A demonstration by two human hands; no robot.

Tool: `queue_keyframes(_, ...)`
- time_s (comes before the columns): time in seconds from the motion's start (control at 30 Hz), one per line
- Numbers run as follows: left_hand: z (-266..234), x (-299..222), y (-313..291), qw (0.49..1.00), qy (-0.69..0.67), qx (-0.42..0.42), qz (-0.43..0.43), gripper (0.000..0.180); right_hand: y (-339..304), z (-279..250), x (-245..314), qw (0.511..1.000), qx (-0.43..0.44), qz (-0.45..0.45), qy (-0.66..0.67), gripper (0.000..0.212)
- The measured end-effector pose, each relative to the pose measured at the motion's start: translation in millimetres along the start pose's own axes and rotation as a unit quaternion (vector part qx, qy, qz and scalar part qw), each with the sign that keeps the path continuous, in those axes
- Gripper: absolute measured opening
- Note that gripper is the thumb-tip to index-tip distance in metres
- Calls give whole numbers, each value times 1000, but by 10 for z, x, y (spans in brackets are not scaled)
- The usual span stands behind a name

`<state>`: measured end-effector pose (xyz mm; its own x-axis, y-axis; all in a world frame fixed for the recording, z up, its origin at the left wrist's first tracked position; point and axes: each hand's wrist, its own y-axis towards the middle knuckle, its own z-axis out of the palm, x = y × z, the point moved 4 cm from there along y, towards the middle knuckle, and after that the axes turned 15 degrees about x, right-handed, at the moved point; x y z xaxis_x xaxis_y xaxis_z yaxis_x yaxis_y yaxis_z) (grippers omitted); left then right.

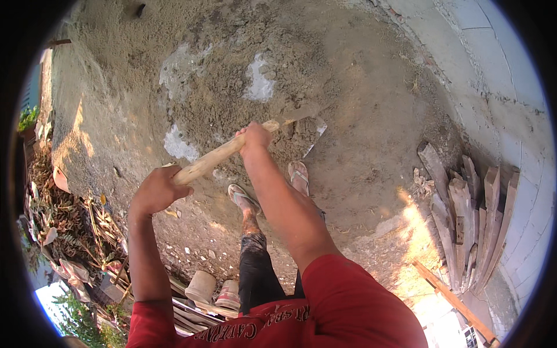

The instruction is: The person mixes sand, cement, and water using a hoe in a shallow pit on the ground.

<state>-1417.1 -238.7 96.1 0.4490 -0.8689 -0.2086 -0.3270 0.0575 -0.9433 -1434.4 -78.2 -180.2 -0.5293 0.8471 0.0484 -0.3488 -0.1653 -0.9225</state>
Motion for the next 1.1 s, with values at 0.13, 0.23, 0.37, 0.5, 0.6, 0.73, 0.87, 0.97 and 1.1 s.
queue_keyframes(0.13, -434, 117, -516, 1000, -24, -7, -15, 47, -638, 674, -153, 997, 72, -3, 14, 6)
queue_keyframes(0.23, -214, 150, -382, 998, -47, 26, -10, 48, -842, 505, 27, 996, 84, -13, 21, 7)
queue_keyframes(0.37, 1009, -97, 206, 973, -207, 80, 55, 47, -660, -524, 826, 996, 47, -56, -53, 9)
queue_keyframes(0.5, 2837, -911, 452, 940, -274, 131, 156, 61, -768, -1836, 1901, 957, -29, -51, -284, 12)
queue_keyframes(0.6, 3359, -1408, 41, 934, -309, 122, 135, 66, -1172, -2274, 2275, 921, -98, -11, -376, 10)
queue_keyframes(0.73, 3294, -1303, -507, 943, -291, 94, 130, 65, -1394, -2369, 2169, 933, -97, 21, -345, 11)
queue_keyframes(0.87, 3428, -992, -940, 946, -290, 71, 127, 63, -1529, -2314, 1882, 909, -113, 6, -401, 9)
queue_keyframes(0.97, 3643, -798, -1322, 951, -293, 22, 101, 60, -1606, -2231, 1363, 900, -25, 27, -435, 10)
queue_keyframes(1.1, 4332, -707, -1448, 952, -294, -52, 66, 52, -1938, -1796, 856, 859, 65, 14, -508, 12)
